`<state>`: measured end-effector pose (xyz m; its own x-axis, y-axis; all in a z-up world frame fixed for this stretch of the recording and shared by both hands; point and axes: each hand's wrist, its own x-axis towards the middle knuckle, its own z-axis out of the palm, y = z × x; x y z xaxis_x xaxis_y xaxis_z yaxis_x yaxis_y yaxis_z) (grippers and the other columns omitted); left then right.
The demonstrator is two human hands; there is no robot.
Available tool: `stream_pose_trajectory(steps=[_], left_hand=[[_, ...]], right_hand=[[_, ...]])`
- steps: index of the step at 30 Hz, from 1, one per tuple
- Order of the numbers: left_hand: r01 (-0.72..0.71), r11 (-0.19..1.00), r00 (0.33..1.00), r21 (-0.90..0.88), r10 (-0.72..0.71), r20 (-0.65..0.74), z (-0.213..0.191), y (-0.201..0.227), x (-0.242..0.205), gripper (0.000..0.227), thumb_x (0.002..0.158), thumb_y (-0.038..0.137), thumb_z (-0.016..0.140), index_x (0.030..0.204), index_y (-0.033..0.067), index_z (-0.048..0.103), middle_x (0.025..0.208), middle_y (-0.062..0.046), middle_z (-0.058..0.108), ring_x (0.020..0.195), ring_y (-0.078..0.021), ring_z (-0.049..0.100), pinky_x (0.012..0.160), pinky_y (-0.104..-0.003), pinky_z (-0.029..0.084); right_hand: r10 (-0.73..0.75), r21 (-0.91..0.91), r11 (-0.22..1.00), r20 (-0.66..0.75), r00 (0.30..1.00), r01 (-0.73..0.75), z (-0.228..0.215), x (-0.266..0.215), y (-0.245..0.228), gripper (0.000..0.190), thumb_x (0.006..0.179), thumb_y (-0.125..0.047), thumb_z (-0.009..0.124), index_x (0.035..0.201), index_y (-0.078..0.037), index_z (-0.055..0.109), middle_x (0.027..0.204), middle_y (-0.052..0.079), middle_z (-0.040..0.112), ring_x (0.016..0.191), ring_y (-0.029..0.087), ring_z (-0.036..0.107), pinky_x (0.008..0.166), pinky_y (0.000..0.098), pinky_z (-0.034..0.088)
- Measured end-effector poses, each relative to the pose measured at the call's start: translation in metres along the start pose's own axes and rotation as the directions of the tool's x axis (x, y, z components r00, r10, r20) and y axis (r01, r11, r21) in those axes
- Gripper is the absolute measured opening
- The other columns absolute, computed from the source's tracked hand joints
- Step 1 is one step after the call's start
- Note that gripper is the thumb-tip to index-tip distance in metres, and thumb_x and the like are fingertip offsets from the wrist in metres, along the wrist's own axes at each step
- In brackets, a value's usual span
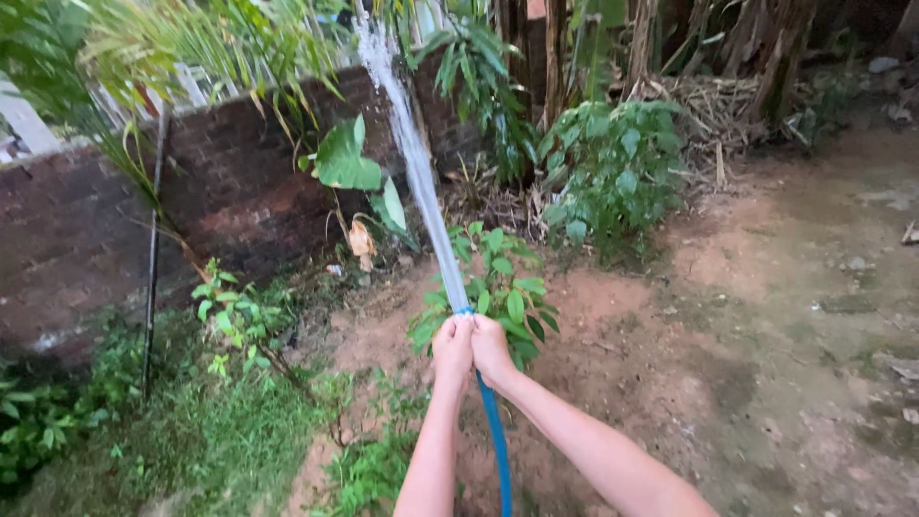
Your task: Watering various plants and trees in a backyard garden using a hose.
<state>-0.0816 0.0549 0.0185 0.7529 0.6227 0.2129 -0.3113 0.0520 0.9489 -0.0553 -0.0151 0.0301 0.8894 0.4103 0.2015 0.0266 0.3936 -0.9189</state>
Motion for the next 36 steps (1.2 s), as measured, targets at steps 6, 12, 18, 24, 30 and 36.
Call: stream_pose_trajectory(steps=[6,12,18,24,30,36], left_hand=[[0.036,0.992,0.998,-0.122,-0.042,-0.045,-0.014,-0.012,-0.032,0.024,0.099,0.026,0.061,0.090,0.0042,0.066,0.078,0.003,0.058,0.070,-0.0068,0.049,0.060,-0.027,0.041],[0.013,0.996,0.982,0.085,0.003,-0.189,-0.045,-0.035,-0.094,0.024,0.094,0.030,0.065,0.098,0.0062,0.064,0.082,0.000,0.059,0.075,-0.0100,0.053,0.067,-0.030,0.047],[0.212,0.977,0.951,-0.018,-0.211,-0.227,-0.077,-0.036,-0.147,0.026,0.096,0.032,0.066,0.094,0.0064,0.067,0.081,0.001,0.060,0.074,-0.0078,0.051,0.066,-0.029,0.045],[0.049,0.998,0.931,-0.027,-0.055,-0.361,-0.113,-0.040,-0.184,0.021,0.097,0.027,0.064,0.093,0.0060,0.064,0.080,0.003,0.056,0.074,-0.0083,0.049,0.065,-0.028,0.044],[0.179,0.984,0.849,-0.011,-0.160,-0.503,-0.148,-0.024,-0.220,0.021,0.095,0.027,0.064,0.101,0.0072,0.069,0.084,0.002,0.062,0.078,-0.0080,0.055,0.068,-0.027,0.047],[0.040,0.961,0.835,-0.272,-0.182,-0.520,-0.214,-0.075,-0.221,0.018,0.097,0.022,0.069,0.105,0.0064,0.066,0.088,-0.001,0.061,0.078,-0.0109,0.057,0.066,-0.030,0.047]], right_hand=[[-0.014,-0.174,0.985,0.030,0.999,0.019,-0.002,-0.017,0.022,0.023,0.100,-0.015,0.059,0.083,-0.003,0.068,0.071,-0.001,0.064,0.064,0.006,0.055,0.053,0.0280,0.044],[0.217,0.075,0.968,0.223,0.950,-0.239,-0.003,-0.079,0.052,0.019,0.102,-0.014,0.056,0.094,-0.004,0.070,0.086,0.001,0.068,0.076,0.008,0.061,0.067,0.0278,0.052],[0.454,0.083,0.866,0.279,0.846,-0.492,0.007,-0.130,0.079,0.022,0.102,-0.015,0.053,0.095,-0.004,0.070,0.087,0.003,0.070,0.077,0.011,0.064,0.068,0.0298,0.054],[0.410,0.044,0.886,0.390,0.824,-0.462,0.037,-0.173,0.073,0.024,0.106,-0.020,0.052,0.096,-0.006,0.068,0.084,0.002,0.066,0.075,0.010,0.061,0.066,0.0297,0.052],[0.511,-0.151,0.855,0.415,0.753,-0.497,0.069,-0.205,0.081,0.019,0.101,-0.014,0.055,0.096,-0.005,0.071,0.087,0.005,0.073,0.077,0.014,0.068,0.069,0.0303,0.056],[0.481,-0.095,0.861,0.467,0.742,-0.499,0.099,-0.218,0.123,0.016,0.099,-0.014,0.060,0.095,-0.007,0.073,0.084,-0.001,0.072,0.076,0.010,0.064,0.069,0.0284,0.054]])
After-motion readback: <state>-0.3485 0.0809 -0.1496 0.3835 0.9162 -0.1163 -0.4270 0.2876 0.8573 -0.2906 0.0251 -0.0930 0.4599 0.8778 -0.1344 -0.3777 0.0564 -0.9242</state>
